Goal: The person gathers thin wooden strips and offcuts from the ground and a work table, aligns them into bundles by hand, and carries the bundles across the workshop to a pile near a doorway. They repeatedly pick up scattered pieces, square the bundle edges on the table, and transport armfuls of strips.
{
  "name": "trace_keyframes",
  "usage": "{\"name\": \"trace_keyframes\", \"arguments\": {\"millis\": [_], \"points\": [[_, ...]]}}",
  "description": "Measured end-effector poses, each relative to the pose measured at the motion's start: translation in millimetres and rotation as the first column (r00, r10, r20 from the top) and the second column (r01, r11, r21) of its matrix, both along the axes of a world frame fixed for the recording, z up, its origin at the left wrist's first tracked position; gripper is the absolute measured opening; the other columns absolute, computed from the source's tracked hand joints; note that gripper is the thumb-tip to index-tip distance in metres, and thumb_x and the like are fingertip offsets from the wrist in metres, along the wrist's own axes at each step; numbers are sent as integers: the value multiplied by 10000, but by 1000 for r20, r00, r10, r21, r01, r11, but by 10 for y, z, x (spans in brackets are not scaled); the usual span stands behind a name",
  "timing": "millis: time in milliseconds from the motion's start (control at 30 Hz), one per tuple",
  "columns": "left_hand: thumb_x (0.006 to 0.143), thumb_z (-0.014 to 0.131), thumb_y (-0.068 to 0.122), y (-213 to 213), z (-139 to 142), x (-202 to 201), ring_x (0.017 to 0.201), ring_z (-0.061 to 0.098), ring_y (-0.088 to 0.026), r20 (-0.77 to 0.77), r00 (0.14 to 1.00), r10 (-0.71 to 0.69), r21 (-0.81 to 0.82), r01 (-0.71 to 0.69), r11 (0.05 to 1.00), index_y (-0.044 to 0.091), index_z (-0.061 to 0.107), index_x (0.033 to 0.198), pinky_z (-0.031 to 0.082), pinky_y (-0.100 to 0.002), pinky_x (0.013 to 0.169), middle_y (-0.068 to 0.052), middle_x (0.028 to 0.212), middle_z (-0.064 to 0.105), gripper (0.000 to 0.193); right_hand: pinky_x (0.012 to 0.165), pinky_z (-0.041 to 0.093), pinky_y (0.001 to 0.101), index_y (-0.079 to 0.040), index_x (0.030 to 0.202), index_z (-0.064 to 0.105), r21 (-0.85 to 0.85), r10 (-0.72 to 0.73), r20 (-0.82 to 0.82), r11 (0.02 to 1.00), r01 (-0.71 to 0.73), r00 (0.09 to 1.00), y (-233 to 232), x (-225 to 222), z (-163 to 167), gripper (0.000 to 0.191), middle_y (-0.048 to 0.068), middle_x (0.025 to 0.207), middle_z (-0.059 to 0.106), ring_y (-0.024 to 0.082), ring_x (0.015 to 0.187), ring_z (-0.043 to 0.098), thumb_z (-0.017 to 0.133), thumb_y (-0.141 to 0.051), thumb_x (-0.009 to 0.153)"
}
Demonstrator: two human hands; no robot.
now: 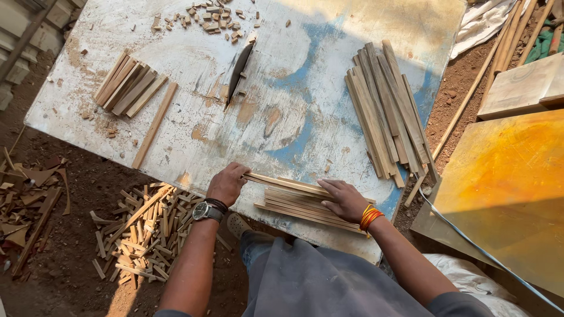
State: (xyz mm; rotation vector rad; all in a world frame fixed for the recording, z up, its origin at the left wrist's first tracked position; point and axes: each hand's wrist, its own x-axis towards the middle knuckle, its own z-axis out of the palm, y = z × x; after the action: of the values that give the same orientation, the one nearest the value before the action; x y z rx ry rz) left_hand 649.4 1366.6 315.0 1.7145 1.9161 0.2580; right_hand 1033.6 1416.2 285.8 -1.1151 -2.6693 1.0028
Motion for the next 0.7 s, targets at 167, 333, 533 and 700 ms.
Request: {"name": "trace_keyframes", "arguments": {"millis": [167,333,533,700], "points": [[890,648,36,3,-319,183,1042,682,-322,4,1000,14,-14,-14,1000,151,704,1207,562,-436,913,-49,1249,669,342,1048,492,416,-162,1338,643,-91,-75,-92,994,67,993,17,-51,-250,436,96,1384,612,314,1253,576,693,-246,912],[848,570,-68,5,-385,241,1045,663,-351,-68,996,-56,21,58,998,96,692,1221,553,-455,909,-102,1233,665,425,984,563,376,-160,1172,746,-97,-163,-179,984,147,970,-11,9,-237,247,60,1265,698,262,1155,669,697,-248,946],[993,610,71,129,592,343,1088,691,-305,156,980,-127,440,47,897,105,642,1260,587,-409,883,-103,1215,692,270,860,560,392,-59,1099,726,126,-152,-257,974,189,954,-8,-208,419,271,108,1111,691,311,1005,667,750,-210,876],[976,682,279,160,1041,638,1170,618,-371,564,791,-236,586,-182,790,1,240,1541,546,-415,920,-237,1446,484,769,758,642,332,-60,1113,679,-374,-576,-423,814,444,699,98,-228,884,165,73,1107,687,183,923,732,633,-136,974]]}}
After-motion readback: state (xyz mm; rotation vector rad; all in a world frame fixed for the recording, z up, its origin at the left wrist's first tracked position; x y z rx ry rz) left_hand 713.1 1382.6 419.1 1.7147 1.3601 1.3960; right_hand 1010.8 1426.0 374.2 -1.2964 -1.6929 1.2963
